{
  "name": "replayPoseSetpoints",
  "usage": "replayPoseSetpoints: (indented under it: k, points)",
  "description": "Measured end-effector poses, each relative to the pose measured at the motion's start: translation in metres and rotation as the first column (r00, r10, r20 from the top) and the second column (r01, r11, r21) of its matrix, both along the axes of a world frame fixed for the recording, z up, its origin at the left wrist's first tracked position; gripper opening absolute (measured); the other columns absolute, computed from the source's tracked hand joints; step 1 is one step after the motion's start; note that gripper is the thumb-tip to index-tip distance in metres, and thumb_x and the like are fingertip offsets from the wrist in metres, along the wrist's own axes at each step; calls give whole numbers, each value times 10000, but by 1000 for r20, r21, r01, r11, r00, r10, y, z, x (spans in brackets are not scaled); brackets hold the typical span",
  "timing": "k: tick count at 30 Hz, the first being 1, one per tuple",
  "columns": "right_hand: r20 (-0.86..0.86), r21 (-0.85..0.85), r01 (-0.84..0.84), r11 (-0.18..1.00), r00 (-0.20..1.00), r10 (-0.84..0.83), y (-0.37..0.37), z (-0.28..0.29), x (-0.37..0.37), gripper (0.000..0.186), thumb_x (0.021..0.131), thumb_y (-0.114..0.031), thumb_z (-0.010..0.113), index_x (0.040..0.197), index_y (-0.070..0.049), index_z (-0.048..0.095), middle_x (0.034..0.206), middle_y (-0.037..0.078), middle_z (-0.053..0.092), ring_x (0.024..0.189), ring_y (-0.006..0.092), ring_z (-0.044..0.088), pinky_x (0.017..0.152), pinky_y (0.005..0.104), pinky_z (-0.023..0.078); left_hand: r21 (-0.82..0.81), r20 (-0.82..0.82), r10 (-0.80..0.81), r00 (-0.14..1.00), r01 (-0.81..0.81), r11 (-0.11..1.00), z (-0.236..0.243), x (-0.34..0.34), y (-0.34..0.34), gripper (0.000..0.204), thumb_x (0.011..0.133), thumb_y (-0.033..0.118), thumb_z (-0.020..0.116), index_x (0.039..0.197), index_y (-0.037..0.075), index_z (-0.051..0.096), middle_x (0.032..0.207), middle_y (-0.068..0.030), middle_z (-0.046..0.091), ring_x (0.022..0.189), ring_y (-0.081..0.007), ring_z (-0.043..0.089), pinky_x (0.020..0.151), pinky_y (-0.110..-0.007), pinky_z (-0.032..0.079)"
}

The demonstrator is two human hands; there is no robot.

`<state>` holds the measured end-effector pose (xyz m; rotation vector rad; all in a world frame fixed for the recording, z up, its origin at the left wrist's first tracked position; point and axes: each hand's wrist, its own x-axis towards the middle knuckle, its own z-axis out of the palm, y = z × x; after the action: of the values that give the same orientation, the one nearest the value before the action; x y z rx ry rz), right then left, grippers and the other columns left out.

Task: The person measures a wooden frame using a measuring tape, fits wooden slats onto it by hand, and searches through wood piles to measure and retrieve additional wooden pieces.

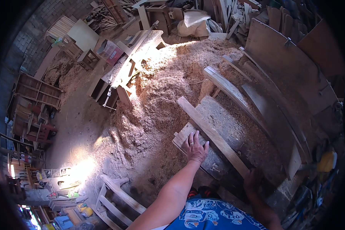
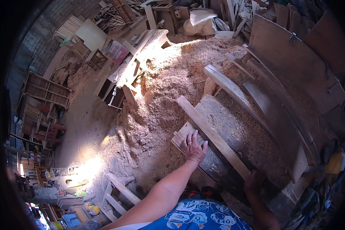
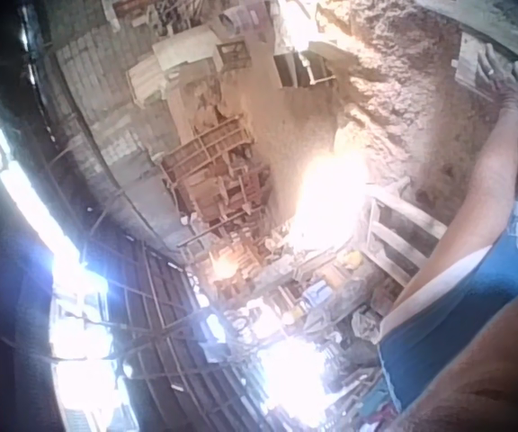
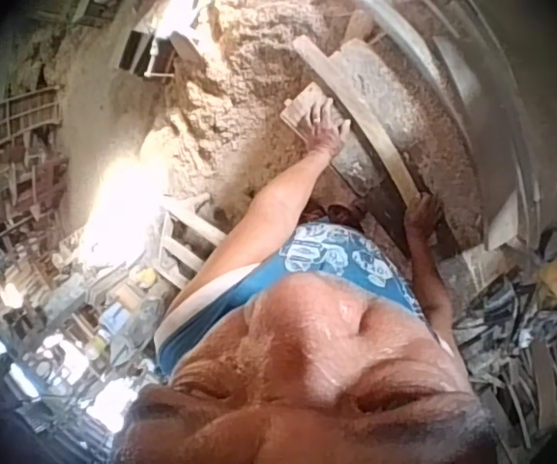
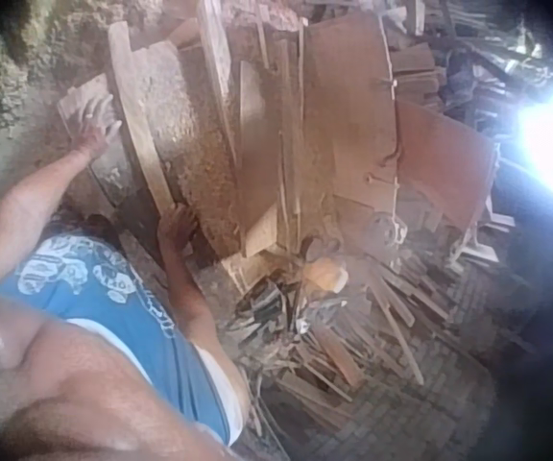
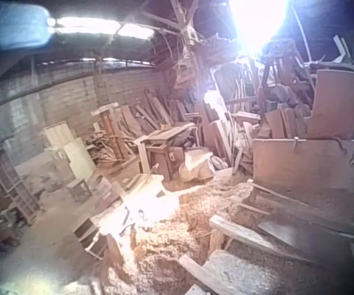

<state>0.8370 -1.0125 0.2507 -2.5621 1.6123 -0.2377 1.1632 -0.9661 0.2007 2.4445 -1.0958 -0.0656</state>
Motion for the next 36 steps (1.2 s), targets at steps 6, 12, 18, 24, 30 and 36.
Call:
replayPoseSetpoints:
  k: [6,12,18,24,30,36]
  points:
    - [-3,33,8,999,1000,-8,-1,-3,-2,166,929,-208,528,932,-42,535,967,218,533,972,423,504,858,537,371,13,-15,4,1000,-4,1000,2,-1,0,776,867,499,606,1466,68,369,1462,-148,401,1419,-274,279,1161,-449,196]
    - [0,58,29,998,1000,-29,-1,1,0,167,926,-211,532,908,-45,532,962,220,529,980,421,500,872,536,369,14,-20,4,1000,-4,1000,5,-2,-1,779,862,503,610,1470,79,369,1463,-157,390,1411,-281,279,1158,-445,193]
    - [19,38,17,999,1000,-18,-1,0,0,171,932,-204,528,910,-34,529,956,233,523,974,428,494,891,543,365,11,-16,18,1000,-17,1000,4,-2,-1,781,845,510,621,1470,103,389,1466,-172,376,1402,-289,271,1156,-434,178]
    - [45,37,4,999,999,-6,-1,1,0,173,937,-203,524,917,-31,530,953,237,522,967,432,494,880,542,366,14,2,-4,1000,4,1000,0,-1,-1,776,867,495,611,1469,69,369,1467,-153,386,1414,-279,275,1164,-450,184]
    - [21,41,16,999,1000,-17,0,6,3,168,946,-199,512,917,-35,532,948,233,522,965,427,495,880,534,365,18,-4,-10,1000,10,1000,6,-2,-1,771,868,489,612,1464,64,371,1467,-157,387,1413,-290,279,1166,-456,192]
    - [5,37,21,999,1000,-21,0,6,3,175,949,-206,507,916,-36,533,953,224,527,977,419,498,882,533,365,56,-33,6,999,-4,998,13,-3,0,784,881,489,601,1478,59,329,1477,-120,383,1431,-275,264,1172,-463,188]
